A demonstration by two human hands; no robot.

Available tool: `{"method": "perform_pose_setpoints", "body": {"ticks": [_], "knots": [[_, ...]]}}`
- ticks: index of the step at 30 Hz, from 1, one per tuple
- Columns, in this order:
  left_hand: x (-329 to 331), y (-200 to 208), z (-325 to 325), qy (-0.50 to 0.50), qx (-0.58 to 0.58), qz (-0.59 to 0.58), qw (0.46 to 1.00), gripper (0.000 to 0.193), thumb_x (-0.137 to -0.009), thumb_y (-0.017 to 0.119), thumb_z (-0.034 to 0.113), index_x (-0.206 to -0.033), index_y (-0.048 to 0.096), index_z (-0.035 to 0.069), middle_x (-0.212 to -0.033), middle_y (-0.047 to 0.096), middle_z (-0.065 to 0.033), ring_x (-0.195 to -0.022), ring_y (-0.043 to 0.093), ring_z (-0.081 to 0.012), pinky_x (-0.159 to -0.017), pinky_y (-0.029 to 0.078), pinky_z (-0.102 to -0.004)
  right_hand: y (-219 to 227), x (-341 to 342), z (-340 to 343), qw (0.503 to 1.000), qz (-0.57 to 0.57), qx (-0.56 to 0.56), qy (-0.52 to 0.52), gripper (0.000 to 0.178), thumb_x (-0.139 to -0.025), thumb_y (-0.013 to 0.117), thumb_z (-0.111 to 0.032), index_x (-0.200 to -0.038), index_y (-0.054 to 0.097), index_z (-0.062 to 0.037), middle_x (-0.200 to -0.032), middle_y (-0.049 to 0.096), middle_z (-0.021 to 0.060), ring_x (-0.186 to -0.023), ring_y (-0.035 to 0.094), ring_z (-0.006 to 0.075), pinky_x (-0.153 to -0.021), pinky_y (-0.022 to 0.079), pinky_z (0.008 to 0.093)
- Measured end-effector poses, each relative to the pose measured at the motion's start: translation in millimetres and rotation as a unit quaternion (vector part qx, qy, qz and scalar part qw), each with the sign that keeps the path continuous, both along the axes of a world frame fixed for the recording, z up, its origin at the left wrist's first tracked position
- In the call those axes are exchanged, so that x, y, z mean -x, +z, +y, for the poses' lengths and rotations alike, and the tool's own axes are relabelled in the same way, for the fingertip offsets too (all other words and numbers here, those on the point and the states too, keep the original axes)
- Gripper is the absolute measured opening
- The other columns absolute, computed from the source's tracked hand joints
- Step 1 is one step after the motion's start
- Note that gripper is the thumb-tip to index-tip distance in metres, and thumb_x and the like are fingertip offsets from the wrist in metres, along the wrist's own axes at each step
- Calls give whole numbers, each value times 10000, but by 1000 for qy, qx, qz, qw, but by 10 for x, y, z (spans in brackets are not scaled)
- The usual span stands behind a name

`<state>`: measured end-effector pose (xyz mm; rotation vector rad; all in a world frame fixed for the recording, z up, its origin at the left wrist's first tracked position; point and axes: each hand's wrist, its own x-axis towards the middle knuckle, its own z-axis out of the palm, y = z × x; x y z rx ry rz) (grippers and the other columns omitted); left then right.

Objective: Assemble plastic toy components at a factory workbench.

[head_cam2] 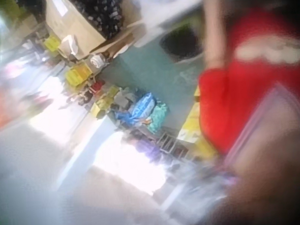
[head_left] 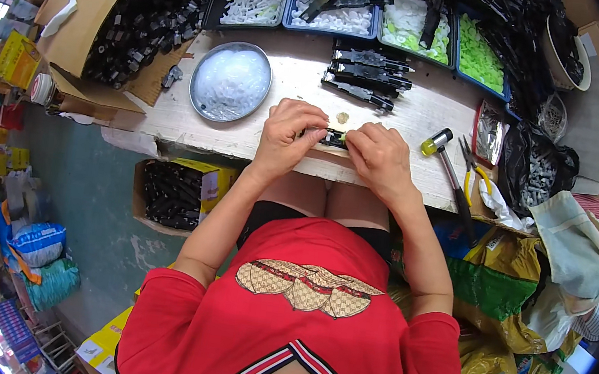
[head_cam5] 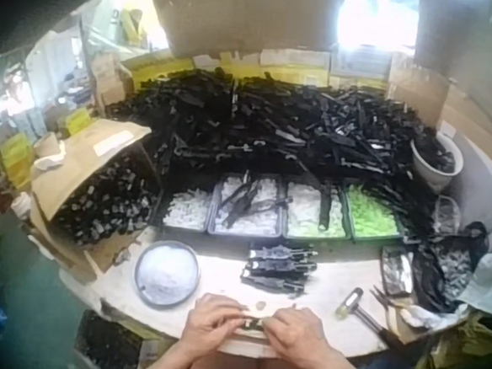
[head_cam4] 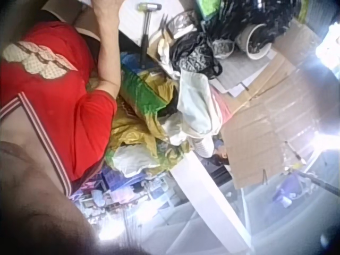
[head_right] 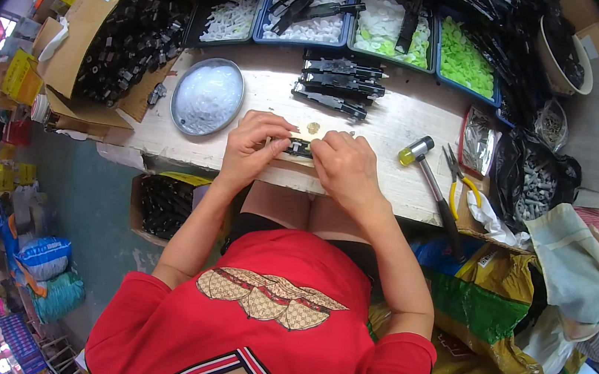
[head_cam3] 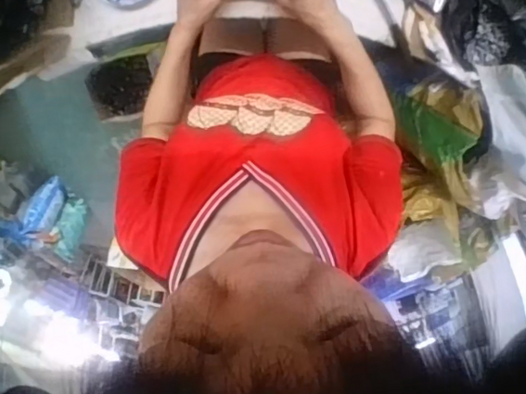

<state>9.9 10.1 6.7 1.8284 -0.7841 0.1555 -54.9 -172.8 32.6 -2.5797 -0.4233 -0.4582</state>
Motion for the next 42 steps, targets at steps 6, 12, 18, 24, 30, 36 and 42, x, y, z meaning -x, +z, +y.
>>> {"method": "perform_pose_setpoints", "body": {"ticks": [6,12,18,24,30,36,42], "knots": [[48,-78,-45,-15,-71,-16,997,110,-691,687,118,-786,647,81,-907,625,-1,-952,512,-195,-831,311,-334,33,-71,10,995,61,70,22,27,-733,575,-99,-733,585,-73,-727,542,59,-731,557,225,-620,399,360],[-10,-43,-69,-28,-87,-29,995,100,-685,681,118,-769,638,86,-885,613,5,-940,507,-196,-819,308,-341,119,-112,-94,989,104,93,51,73,-738,606,-112,-794,600,-66,-732,535,73,-730,566,255,-610,422,357],[-316,39,-230,-26,-84,-25,996,85,-703,675,145,-771,642,107,-851,605,-8,-862,502,-204,-771,331,-343,98,54,-766,989,85,-32,-116,108,-780,595,-77,-880,616,-43,-792,566,111,-740,580,295,-645,466,344],[-1092,432,-1102,7,-221,-240,945,66,-702,646,120,-730,649,60,-799,600,-66,-817,518,-270,-715,402,-374,186,265,-1678,898,129,141,-396,129,-797,538,-121,-858,632,-56,-882,602,155,-809,592,365,-693,471,444],[-1478,546,-1678,-7,-500,-253,828,165,-690,585,100,-811,696,85,-933,623,-104,-953,506,-291,-774,387,-428,-70,232,-2006,877,180,177,-409,147,-775,528,-131,-797,618,-16,-866,604,219,-796,587,402,-688,470,475],[-1550,274,-2080,76,-519,-244,816,298,-750,557,205,-983,676,61,-1096,592,-158,-1052,498,-384,-862,360,-602,-110,326,-2116,905,178,154,-356,155,-745,522,-98,-801,604,21,-732,580,242,-686,570,409,-604,426,477],[-1645,169,-2117,80,-136,-89,984,113,-568,594,147,-634,660,83,-647,617,-148,-685,609,-352,-664,451,-479,-160,401,-2343,936,164,97,-294,164,-733,521,-53,-854,593,32,-790,610,207,-733,590,359,-688,454,402]]}}
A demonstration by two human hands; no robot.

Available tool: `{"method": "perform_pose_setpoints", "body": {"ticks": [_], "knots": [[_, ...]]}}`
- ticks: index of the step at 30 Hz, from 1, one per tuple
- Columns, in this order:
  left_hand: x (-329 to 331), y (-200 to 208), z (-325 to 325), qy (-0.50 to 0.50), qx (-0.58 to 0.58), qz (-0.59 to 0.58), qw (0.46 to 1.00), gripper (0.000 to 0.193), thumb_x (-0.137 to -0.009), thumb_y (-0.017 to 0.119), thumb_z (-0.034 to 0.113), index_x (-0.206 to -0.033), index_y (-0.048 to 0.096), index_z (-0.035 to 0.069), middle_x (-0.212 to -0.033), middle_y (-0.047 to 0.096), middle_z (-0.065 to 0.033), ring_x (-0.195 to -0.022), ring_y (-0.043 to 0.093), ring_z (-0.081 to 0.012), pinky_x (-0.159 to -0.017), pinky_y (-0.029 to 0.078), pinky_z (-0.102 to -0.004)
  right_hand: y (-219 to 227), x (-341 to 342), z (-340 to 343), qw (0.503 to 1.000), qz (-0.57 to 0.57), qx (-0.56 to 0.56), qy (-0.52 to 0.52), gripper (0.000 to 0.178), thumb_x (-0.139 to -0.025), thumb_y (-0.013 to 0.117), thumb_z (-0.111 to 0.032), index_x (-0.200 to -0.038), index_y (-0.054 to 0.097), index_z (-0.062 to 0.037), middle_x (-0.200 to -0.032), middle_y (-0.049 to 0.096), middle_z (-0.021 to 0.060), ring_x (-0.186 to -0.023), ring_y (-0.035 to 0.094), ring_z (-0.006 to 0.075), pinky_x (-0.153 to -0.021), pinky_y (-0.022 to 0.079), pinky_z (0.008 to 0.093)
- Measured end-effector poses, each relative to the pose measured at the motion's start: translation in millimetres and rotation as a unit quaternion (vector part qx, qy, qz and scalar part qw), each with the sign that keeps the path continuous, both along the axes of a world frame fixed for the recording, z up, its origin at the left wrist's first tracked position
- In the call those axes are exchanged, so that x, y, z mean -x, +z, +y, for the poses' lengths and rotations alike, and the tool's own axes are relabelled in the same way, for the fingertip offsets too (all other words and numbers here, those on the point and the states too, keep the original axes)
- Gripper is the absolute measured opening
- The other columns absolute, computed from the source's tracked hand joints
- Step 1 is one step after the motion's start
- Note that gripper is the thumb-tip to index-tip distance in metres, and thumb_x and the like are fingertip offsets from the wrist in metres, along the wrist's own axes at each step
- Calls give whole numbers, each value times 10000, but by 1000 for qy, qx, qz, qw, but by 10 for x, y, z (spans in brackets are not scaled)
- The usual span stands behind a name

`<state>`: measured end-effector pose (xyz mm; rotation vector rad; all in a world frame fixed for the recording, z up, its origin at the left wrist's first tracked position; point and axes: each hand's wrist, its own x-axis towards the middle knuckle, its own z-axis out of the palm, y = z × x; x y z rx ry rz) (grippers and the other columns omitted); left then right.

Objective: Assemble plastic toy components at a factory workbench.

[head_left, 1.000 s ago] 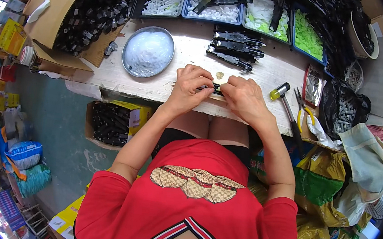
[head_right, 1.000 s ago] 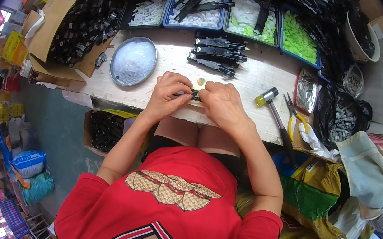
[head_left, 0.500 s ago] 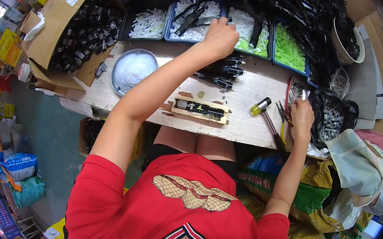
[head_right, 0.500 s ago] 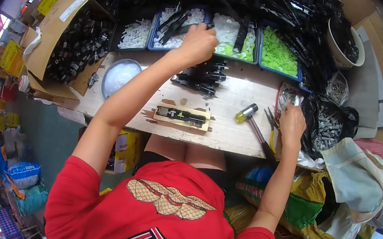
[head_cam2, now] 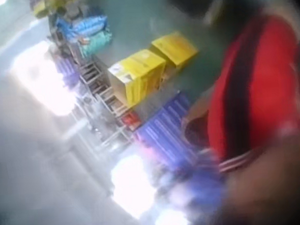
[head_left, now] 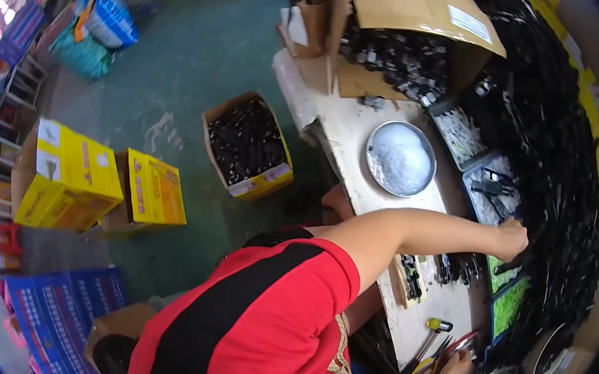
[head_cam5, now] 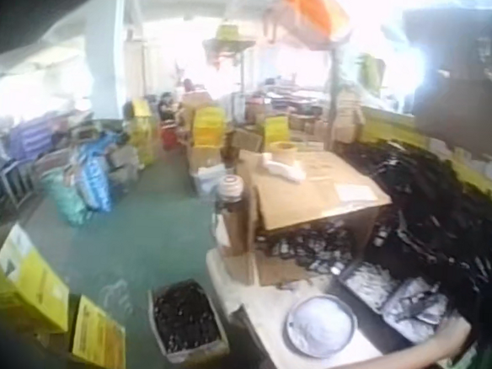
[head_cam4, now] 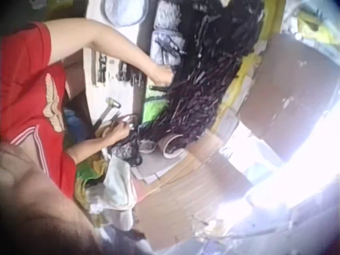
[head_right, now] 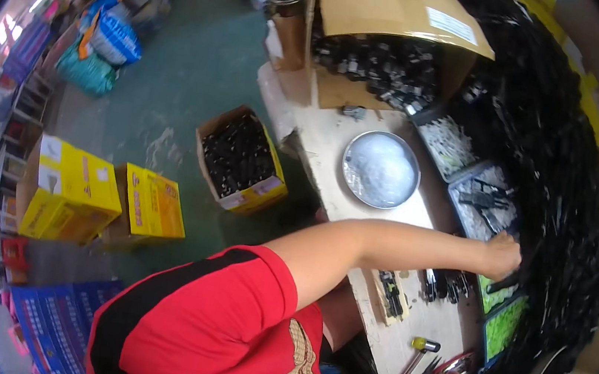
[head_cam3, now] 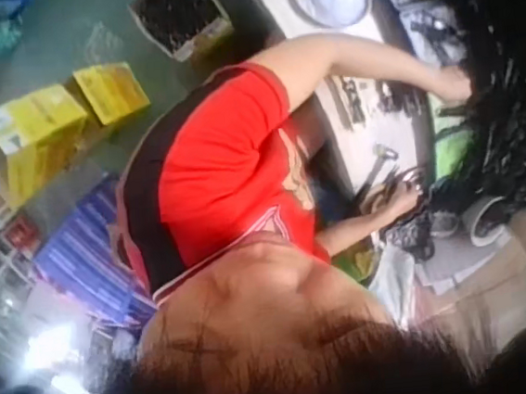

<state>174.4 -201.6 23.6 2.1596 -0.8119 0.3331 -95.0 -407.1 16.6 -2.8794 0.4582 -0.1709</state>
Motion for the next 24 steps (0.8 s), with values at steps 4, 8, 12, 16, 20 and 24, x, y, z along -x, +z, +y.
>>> {"method": "perform_pose_setpoints", "body": {"ticks": [4,8,12,16,20,24], "knots": [[177,249,381,21,256,26,966,71,-513,563,43,-556,620,46,-597,602,-155,-584,601,-335,-552,479,-413,77,-130,-24,997,-40,-59,21,176,-742,508,-39,-876,588,41,-814,606,202,-749,583,317,-709,456,380],[719,266,790,-132,414,257,863,61,-592,624,-2,-643,655,12,-559,615,-79,-477,585,-144,-430,454,-282,-126,-285,-507,978,-114,-175,11,158,-859,490,-51,-959,570,42,-874,581,60,-779,528,173,-726,446,289],[1339,104,1228,-218,482,392,752,65,-638,613,-47,-701,625,-54,-584,598,-83,-471,571,-128,-371,462,-251,24,-456,-140,948,-167,-257,90,143,-927,489,-143,-949,541,-11,-784,471,-15,-657,385,49,-557,329,191],[1612,-159,1410,-241,477,410,739,185,-650,647,-52,-831,615,-73,-648,606,-101,-508,584,-141,-419,512,-263,286,-573,541,930,-120,-310,156,131,-926,497,-169,-921,540,-46,-730,421,-25,-642,371,53,-557,307,198],[1876,-209,1573,-264,439,430,744,216,-703,665,-15,-910,625,-62,-720,633,-96,-570,596,-122,-509,498,-254,553,-229,1632,905,-132,-378,143,68,-887,496,-77,-910,527,-21,-802,443,-13,-719,382,81,-636,336,206],[2096,-125,2039,-227,445,527,688,248,-792,640,67,-1000,604,-63,-842,645,-115,-655,608,-139,-601,503,-258,485,-345,2179,877,-41,-438,194,43,-879,520,-75,-892,532,-36,-812,487,-8,-730,442,76,-661,371,208]]}}
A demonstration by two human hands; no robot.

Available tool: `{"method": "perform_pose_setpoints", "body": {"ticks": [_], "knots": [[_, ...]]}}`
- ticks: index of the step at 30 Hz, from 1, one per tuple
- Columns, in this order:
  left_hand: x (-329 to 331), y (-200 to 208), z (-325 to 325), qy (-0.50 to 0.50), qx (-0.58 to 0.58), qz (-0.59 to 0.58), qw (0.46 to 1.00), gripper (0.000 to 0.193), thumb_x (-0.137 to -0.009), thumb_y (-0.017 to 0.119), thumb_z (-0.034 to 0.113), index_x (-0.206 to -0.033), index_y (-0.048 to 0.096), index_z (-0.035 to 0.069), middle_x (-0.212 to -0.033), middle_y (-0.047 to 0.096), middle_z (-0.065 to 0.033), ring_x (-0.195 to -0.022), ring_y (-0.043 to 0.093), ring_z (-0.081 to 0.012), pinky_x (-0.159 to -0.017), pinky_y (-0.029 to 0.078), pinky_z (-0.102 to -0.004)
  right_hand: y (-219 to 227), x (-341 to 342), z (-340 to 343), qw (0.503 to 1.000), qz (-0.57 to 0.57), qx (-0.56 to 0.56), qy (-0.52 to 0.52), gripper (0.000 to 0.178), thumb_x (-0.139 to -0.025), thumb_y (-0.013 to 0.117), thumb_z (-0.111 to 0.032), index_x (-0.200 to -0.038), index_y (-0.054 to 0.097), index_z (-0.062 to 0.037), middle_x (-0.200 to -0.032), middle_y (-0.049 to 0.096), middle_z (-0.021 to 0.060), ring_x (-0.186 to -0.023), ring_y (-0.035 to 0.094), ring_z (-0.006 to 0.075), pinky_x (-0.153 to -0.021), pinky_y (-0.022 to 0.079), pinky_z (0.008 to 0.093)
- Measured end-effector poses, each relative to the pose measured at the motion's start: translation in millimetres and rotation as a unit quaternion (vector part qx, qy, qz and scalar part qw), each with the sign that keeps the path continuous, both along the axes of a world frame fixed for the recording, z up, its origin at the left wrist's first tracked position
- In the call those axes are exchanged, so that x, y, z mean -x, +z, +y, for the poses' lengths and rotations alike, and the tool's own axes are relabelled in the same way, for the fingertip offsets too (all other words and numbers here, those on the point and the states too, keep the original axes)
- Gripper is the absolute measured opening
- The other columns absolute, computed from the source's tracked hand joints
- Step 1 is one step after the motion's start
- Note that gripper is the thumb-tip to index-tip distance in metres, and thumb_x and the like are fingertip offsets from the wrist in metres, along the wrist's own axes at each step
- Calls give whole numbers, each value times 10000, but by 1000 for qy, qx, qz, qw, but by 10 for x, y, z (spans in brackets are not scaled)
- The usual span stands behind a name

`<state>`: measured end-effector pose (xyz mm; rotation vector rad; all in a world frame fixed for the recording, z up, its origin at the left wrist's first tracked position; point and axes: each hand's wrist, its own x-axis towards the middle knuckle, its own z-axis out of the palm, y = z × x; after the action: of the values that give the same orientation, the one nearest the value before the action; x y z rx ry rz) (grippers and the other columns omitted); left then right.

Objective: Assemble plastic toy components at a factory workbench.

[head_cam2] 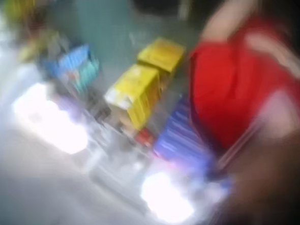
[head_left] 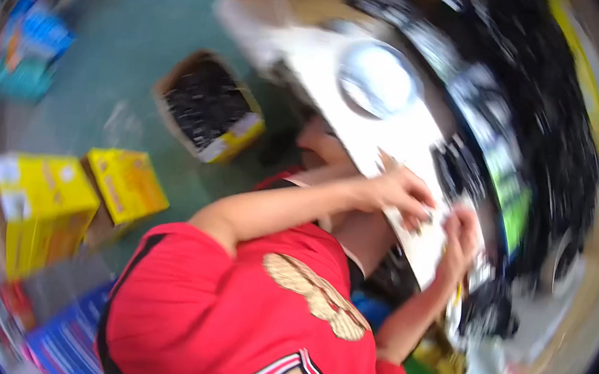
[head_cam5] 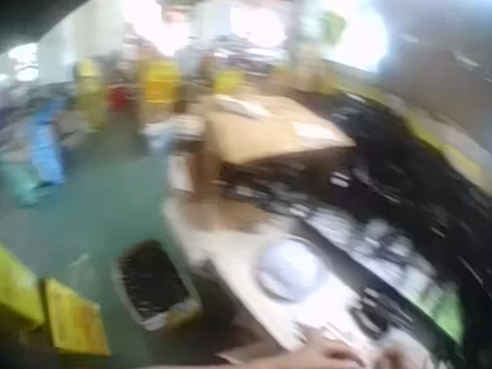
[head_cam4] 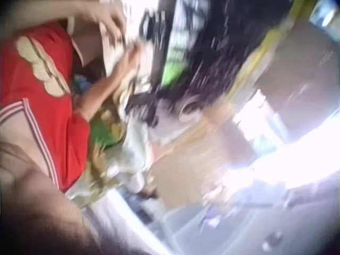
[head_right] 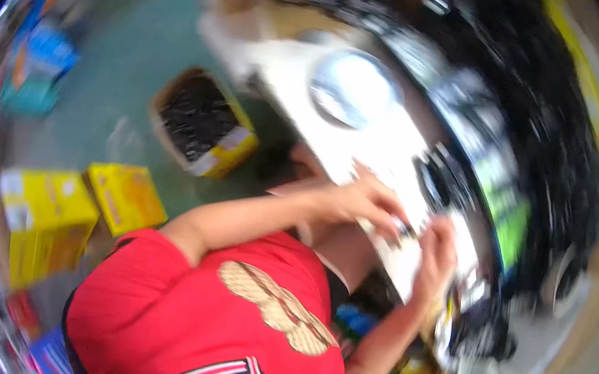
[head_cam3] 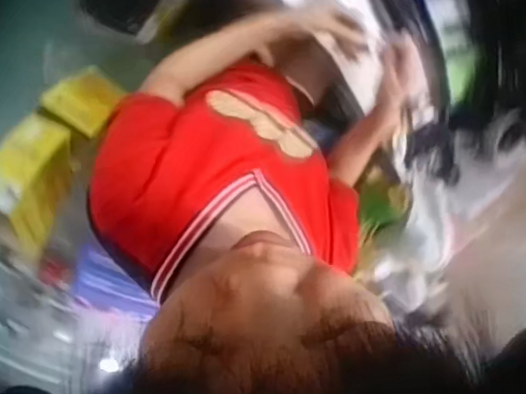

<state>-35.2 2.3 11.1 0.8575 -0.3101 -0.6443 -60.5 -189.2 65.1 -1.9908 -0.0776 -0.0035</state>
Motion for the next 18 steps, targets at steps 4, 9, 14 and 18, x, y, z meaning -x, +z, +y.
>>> {"method": "perform_pose_setpoints", "body": {"ticks": [4,9,14,18], "knots": [[95,170,195,4,-32,10,999,217,-826,612,28,-1025,601,-55,-827,638,-107,-660,612,-133,-608,521,-248,79,22,274,996,-31,-64,62,38,-862,521,-26,-833,517,-3,-804,502,35,-729,470,94,-669,389,216],[73,67,56,-42,-25,37,998,210,-830,616,37,-1025,607,-38,-817,646,-110,-674,625,-140,-614,530,-253,-11,111,131,997,-18,-63,33,33,-835,536,-29,-834,529,3,-812,527,54,-733,505,137,-672,409,239],[47,53,-25,-47,-38,38,997,200,-840,609,49,-1020,609,-37,-825,648,-123,-680,626,-139,-611,541,-269,-16,124,35,997,-11,-56,47,35,-831,547,-37,-838,549,-3,-802,542,59,-730,522,134,-661,420,247],[28,27,-41,-45,-66,32,996,190,-844,604,53,-1010,609,-39,-829,649,-125,-657,624,-140,-608,541,-267,-43,110,35,996,23,-68,55,48,-838,554,-50,-829,551,-3,-794,529,21,-759,499,92,-677,403,222]]}}
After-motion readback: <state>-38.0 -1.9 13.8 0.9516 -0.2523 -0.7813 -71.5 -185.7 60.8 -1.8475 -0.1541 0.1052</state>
